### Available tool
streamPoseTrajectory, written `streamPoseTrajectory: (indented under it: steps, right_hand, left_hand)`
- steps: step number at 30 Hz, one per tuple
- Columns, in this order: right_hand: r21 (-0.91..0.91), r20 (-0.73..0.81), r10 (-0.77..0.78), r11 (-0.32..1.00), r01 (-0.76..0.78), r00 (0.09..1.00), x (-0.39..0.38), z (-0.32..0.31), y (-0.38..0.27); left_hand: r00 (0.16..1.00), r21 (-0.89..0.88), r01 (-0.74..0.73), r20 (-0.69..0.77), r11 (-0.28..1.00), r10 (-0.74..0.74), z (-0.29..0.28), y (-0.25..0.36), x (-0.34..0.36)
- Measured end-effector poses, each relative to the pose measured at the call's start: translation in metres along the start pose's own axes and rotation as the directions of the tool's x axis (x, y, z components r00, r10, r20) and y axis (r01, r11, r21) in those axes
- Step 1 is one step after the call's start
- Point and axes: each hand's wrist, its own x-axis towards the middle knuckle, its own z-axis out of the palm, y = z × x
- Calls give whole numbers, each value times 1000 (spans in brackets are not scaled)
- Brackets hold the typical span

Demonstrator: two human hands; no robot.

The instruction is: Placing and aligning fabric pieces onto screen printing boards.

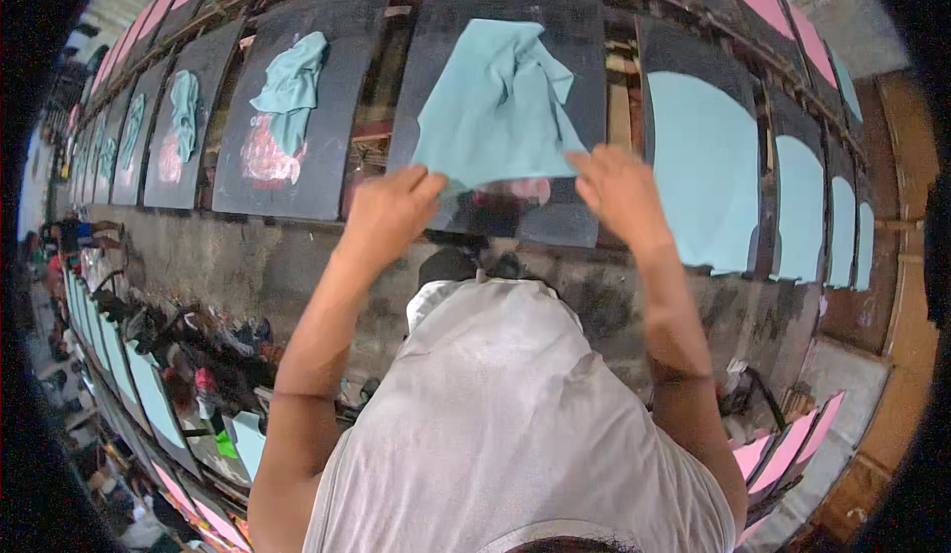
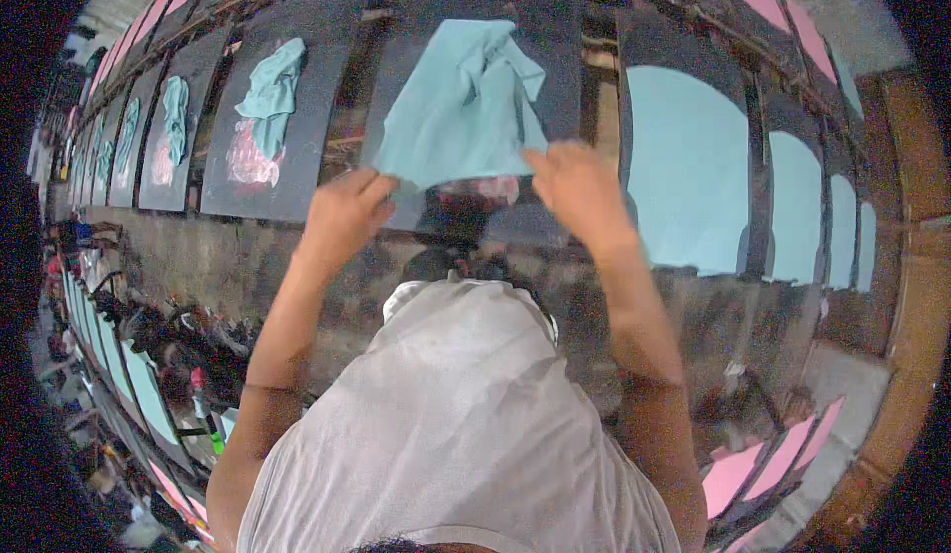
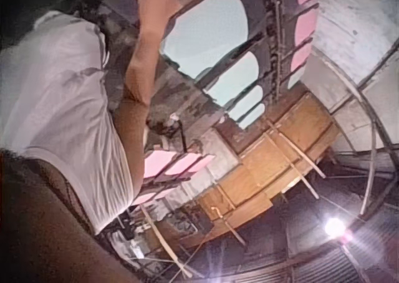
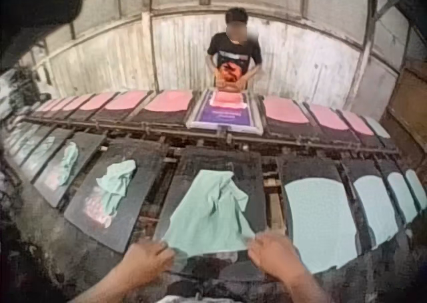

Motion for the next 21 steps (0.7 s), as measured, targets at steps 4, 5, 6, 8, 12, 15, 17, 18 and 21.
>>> streamPoseTrajectory:
  steps: [4, 5, 6, 8, 12, 15, 17, 18, 21]
  right_hand:
    - [199, 65, 112, 972, -123, 992, -89, 65, -20]
    - [248, 152, 165, 948, -199, 974, -106, 77, -25]
    - [289, 239, 210, 917, -276, 948, -123, 85, -29]
    - [349, 236, 279, 870, -349, 931, -137, 74, -43]
    - [416, 451, 525, 592, -690, 722, -155, 84, -42]
    - [544, 65, 575, 665, -512, 816, -140, 85, -38]
    - [463, 61, 501, 752, -469, 863, -123, 88, -33]
    - [376, 65, 422, 829, -414, 904, -117, 90, -29]
    - [371, 289, 357, 814, -448, 888, -111, 84, -22]
  left_hand:
    - [984, -79, 70, 167, 994, -56, 55, 24, -49]
    - [977, -72, 86, 200, 994, -70, 66, 29, -58]
    - [974, -74, 82, 219, 994, -64, 78, 33, -70]
    - [938, -196, 271, 275, 942, -212, 92, 43, -86]
    - [737, -423, 676, 364, 604, -570, 148, 27, -120]
    - [626, -761, 633, 396, 142, -671, 182, 9, -121]
    - [547, -837, 480, 519, -261, -657, 185, 5, -109]
    - [547, -838, 480, 517, -259, -658, 188, 2, -108]
    - [602, -784, 535, 614, -314, -510, 192, -11, -109]
